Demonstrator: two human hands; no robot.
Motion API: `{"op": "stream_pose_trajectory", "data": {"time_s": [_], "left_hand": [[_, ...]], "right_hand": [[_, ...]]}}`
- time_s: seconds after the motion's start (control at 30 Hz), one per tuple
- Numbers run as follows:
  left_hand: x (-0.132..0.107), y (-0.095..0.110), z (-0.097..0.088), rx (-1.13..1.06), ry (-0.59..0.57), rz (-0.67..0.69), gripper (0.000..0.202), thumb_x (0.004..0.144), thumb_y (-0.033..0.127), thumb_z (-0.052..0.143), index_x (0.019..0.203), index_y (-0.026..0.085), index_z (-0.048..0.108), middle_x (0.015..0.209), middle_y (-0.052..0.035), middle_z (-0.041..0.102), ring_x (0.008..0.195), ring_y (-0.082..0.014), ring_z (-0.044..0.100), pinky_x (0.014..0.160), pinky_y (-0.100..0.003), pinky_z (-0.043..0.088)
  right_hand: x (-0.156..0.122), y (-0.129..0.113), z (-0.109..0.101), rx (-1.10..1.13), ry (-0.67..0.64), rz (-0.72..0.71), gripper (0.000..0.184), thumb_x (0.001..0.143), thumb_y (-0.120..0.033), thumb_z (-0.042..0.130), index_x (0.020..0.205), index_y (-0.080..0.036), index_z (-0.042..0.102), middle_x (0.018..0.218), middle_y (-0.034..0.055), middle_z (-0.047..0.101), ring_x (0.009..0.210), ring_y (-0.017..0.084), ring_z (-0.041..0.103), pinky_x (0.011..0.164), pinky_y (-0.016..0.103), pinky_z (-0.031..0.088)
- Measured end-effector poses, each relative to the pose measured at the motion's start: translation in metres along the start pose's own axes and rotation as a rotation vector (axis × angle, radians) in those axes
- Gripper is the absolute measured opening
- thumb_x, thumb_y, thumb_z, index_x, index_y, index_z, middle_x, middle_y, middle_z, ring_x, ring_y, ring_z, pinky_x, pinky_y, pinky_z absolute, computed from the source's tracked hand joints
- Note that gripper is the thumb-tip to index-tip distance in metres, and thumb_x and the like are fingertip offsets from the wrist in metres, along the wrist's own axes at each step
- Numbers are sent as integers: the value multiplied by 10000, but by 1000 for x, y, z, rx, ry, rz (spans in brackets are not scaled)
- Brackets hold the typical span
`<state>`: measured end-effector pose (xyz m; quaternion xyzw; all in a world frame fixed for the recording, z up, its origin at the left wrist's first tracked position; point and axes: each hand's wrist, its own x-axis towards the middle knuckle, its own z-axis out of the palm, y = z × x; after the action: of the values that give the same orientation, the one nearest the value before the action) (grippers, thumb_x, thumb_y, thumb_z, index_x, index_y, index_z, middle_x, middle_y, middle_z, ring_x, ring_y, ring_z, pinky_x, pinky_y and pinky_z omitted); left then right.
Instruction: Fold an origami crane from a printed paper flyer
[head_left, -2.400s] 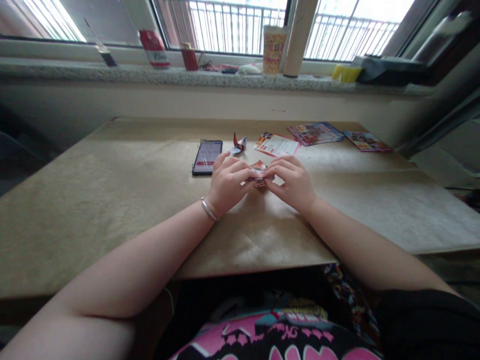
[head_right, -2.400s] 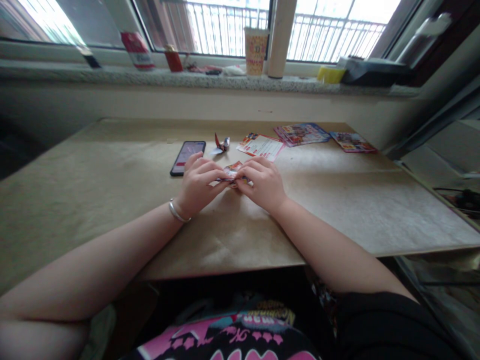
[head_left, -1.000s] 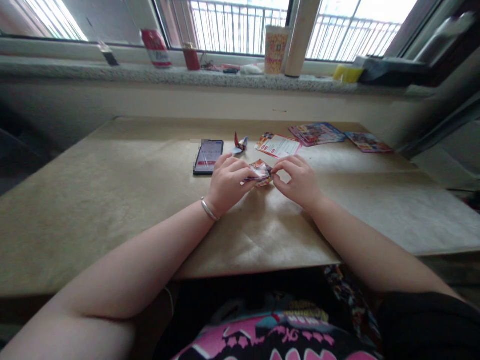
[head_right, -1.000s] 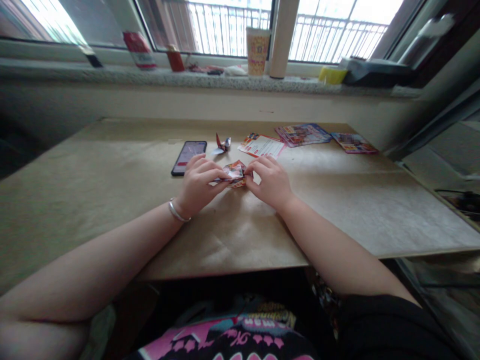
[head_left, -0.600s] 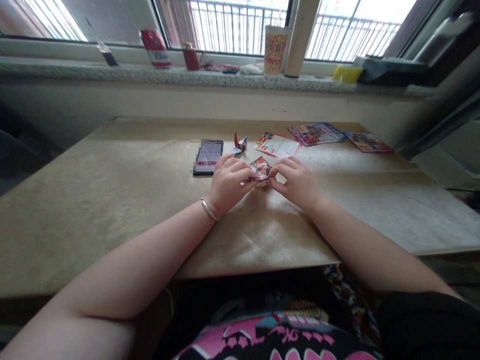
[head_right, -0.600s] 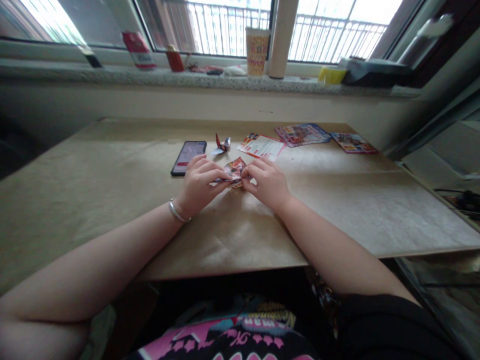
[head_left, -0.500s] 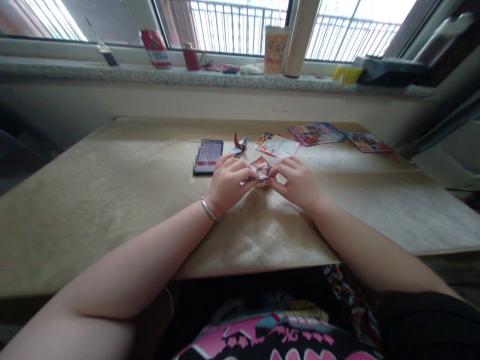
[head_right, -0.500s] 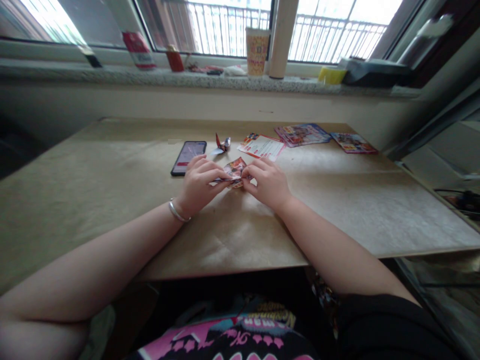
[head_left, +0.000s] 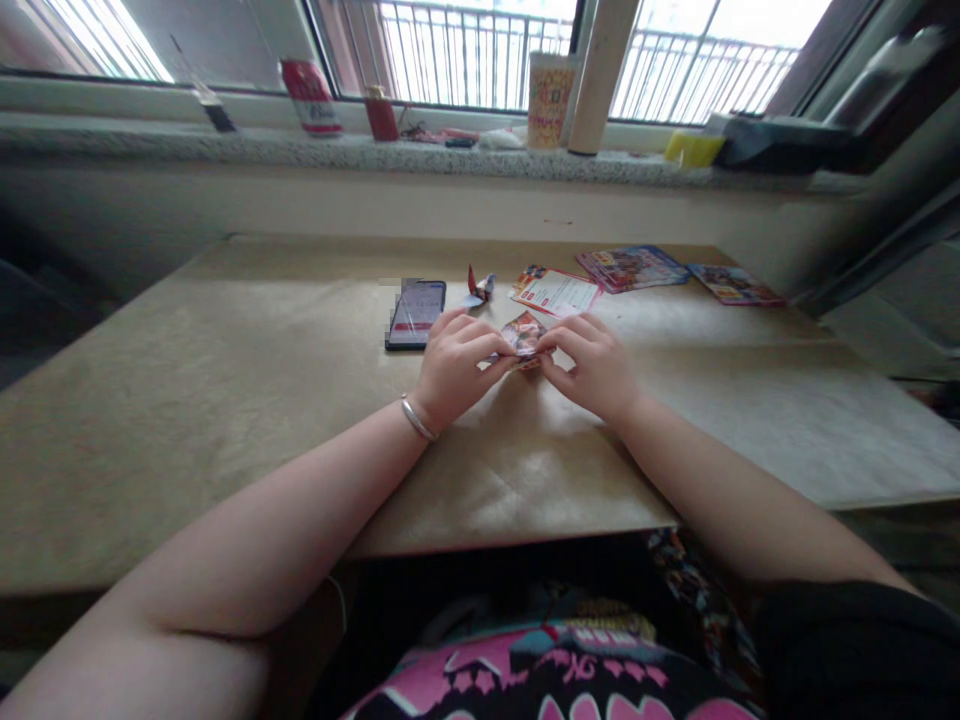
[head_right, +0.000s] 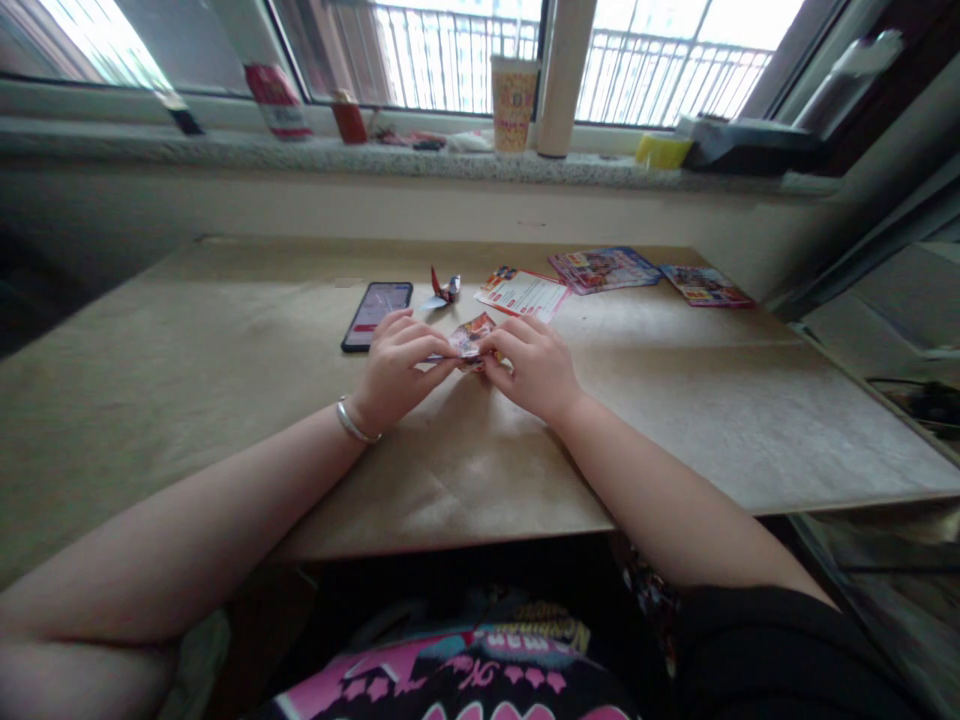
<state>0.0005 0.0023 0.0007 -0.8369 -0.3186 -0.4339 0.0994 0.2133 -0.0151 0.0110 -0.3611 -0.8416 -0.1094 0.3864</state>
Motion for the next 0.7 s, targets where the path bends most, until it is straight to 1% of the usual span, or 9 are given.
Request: {"op": "stream_pose_trajectory", "data": {"time_s": [0.1, 0.2, 0.33, 0.43, 0.53, 0.7], "left_hand": [[0, 0, -1, -6, -26, 37, 216, 878, 398, 654, 722, 257, 703, 760, 32, 694, 771, -145, 579, 989, -388, 381], [0, -1, -1, -12, -38, 26, 217, 880, 408, 651, 735, 254, 701, 769, 29, 698, 780, -151, 582, 986, -390, 382], [-1, -3, -1, -19, -67, -23, 199, 873, 413, 652, 812, 230, 699, 839, -1, 705, 825, -169, 591, 923, -370, 417], [-2, -6, -1, -32, -43, -59, 159, 870, 367, 657, 839, 218, 703, 866, -17, 696, 844, -174, 596, 863, -349, 432], [-2, -8, -1, -42, -13, -115, 108, 854, 324, 676, 858, 226, 720, 868, -18, 690, 843, -174, 603, 832, -342, 427], [-2, -10, 1, -113, 4, -187, 132, 854, 351, 687, 850, 231, 742, 818, -13, 678, 796, -156, 604, 788, -325, 428]], "right_hand": [[1, -2, 1, 48, -17, -62, 56, 860, -240, 601, 823, -238, 644, 891, 34, 687, 878, 199, 584, 829, 357, 478], [1, -3, 1, 60, -11, -70, 87, 859, -245, 604, 779, -241, 637, 877, 27, 690, 860, 194, 584, 815, 355, 483], [0, -1, 0, 67, 3, -67, 91, 859, -237, 601, 774, -235, 634, 879, 32, 687, 837, 188, 596, 787, 347, 490], [-1, 3, -2, 75, 51, -68, 77, 856, -211, 596, 785, -226, 622, 874, 39, 681, 835, 183, 608, 769, 329, 496], [-2, 5, -3, 86, 69, -34, 72, 851, -201, 594, 785, -223, 612, 863, 46, 676, 830, 184, 616, 766, 325, 499], [-3, 6, -3, 84, 10, 72, 76, 844, -221, 589, 771, -233, 606, 858, 49, 670, 836, 200, 611, 769, 344, 493]]}}
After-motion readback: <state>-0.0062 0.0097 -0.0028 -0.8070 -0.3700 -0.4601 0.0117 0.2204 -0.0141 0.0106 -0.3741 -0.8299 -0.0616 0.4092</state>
